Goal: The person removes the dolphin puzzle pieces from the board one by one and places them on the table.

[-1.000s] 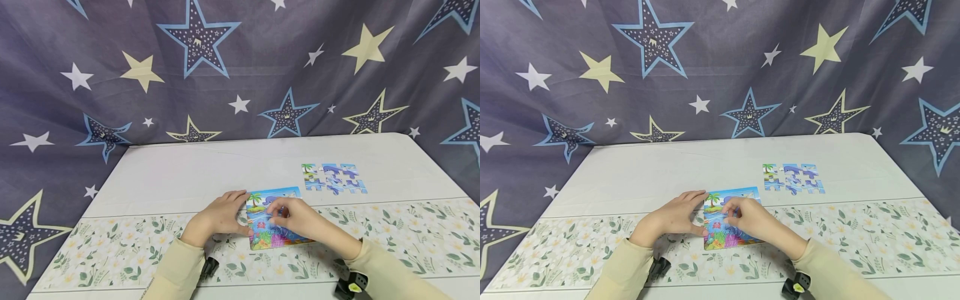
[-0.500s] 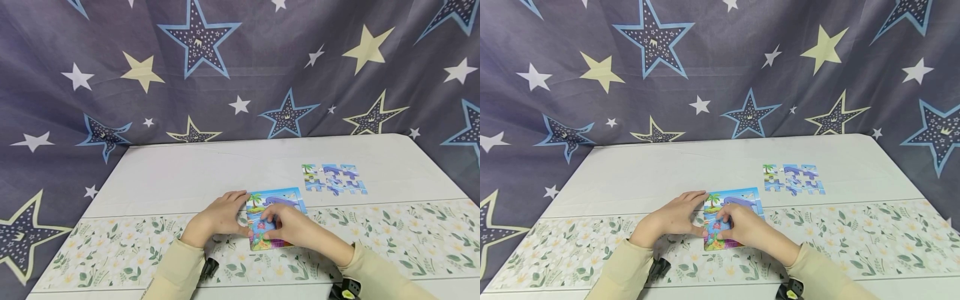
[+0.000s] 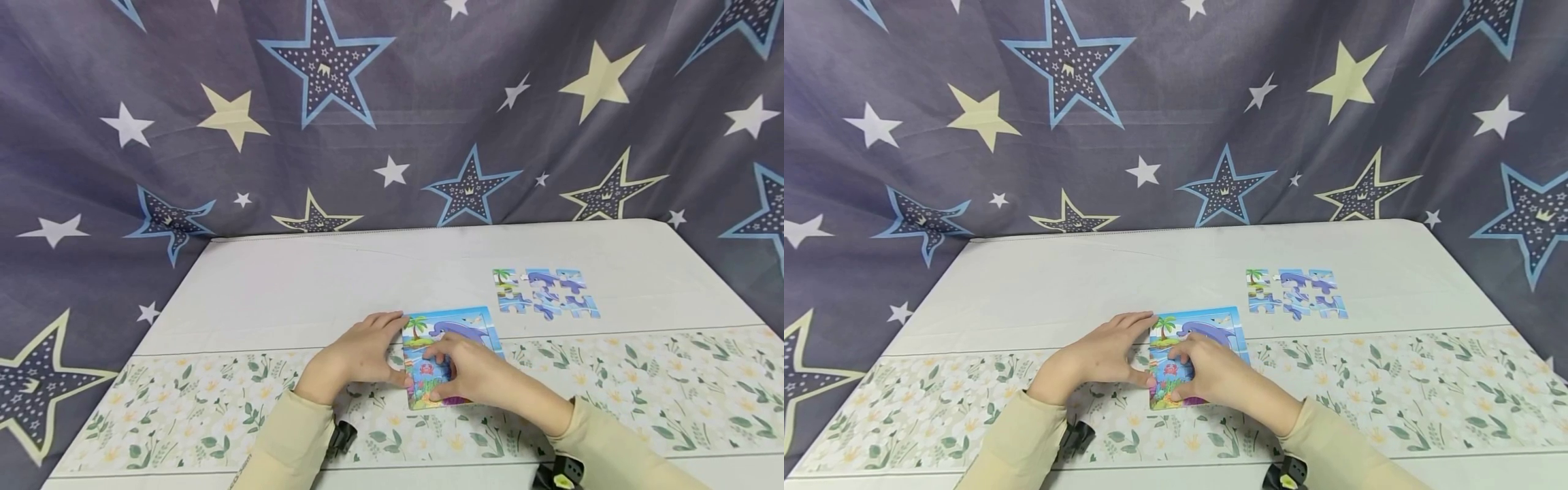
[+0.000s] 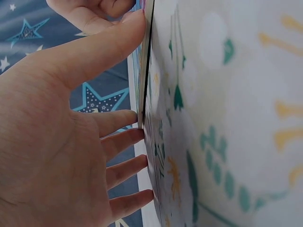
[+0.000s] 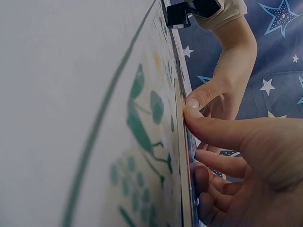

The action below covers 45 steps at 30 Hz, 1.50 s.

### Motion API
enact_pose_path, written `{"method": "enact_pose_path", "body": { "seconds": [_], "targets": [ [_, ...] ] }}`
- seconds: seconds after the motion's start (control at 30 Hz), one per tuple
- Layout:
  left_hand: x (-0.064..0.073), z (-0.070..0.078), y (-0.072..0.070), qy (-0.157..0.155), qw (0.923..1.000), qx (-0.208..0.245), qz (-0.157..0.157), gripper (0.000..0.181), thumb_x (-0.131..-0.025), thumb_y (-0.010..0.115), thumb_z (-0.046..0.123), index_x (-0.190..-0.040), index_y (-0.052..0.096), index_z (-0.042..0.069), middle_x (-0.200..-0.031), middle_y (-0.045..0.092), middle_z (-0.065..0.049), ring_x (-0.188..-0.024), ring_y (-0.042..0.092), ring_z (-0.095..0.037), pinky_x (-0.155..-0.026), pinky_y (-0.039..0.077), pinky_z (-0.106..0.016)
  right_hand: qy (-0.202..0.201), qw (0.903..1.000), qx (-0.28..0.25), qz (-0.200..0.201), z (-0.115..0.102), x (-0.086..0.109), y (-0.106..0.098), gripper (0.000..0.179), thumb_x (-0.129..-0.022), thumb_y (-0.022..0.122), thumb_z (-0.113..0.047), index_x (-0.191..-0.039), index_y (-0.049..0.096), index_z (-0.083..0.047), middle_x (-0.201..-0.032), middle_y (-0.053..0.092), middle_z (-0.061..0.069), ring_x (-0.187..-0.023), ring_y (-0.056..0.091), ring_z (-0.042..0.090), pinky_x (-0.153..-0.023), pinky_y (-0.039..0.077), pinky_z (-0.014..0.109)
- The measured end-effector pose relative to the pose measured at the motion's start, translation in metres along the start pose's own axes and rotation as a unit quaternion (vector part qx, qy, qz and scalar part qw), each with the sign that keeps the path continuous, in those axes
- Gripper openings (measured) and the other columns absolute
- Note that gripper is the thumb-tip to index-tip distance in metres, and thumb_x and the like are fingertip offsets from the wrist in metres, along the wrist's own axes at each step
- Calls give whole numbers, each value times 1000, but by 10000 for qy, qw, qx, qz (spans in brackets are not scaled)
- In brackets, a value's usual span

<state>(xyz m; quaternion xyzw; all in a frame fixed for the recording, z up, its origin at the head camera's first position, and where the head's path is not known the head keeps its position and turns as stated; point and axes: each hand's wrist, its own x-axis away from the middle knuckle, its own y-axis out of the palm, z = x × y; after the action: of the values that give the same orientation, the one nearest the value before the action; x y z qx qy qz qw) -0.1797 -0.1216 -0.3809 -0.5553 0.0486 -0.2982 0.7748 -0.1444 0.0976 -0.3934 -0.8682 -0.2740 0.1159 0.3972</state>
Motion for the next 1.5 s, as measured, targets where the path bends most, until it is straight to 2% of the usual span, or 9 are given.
{"method": "enact_pose_path", "body": {
  "seconds": [0.53, 0.83, 1.0, 1.23, 1.5],
  "targets": [
    [-1, 2, 0, -32, 10000, 46, 48, 101, -75, 84, 45, -155, 34, 9, -160, 30, -6, -147, 25, -28, -118, 24, -50, 111, 9999, 36, 112, -1, 2, 0, 47, -74, 89, -19, -114, 66, -9, -94, 55, -4, -74, 46, 9, -65, 43, 26],
    [0, 2, -1, -12, 10000, 44, -33, 101, -76, 82, 47, -156, 32, 10, -160, 28, -6, -147, 23, -28, -118, 23, -50, 151, 9982, -567, 137, 2, 0, -1, 31, -84, 79, -5, -112, 66, -7, -94, 56, -1, -69, 49, 11, -60, 46, 26],
    [1, 2, -2, 2, 10000, 17, -59, 102, -76, 82, 49, -156, 32, 11, -161, 27, -6, -147, 22, -28, -118, 23, -50, 215, 9970, -732, 125, 2, -2, -2, 23, -87, 75, -4, -109, 66, -8, -90, 57, -3, -67, 50, 11, -55, 44, 24],
    [0, 1, -2, -4, 10000, 4, -62, 102, -76, 82, 49, -156, 32, 11, -161, 27, -6, -148, 22, -28, -118, 23, -50, 51, 9967, -801, 97, 4, -3, -3, 19, -90, 72, -6, -108, 66, -8, -88, 60, -6, -65, 52, 8, -56, 47, 24],
    [0, 0, -1, -2, 10000, -6, -61, 103, -75, 82, 51, -156, 32, 10, -161, 27, -7, -147, 22, -28, -118, 23, -50, -236, 9948, -979, 165, 5, -3, -2, 21, -93, 68, -5, -114, 62, -5, -84, 63, -8, -61, 50, 7, -54, 45, 24]
  ]
}}
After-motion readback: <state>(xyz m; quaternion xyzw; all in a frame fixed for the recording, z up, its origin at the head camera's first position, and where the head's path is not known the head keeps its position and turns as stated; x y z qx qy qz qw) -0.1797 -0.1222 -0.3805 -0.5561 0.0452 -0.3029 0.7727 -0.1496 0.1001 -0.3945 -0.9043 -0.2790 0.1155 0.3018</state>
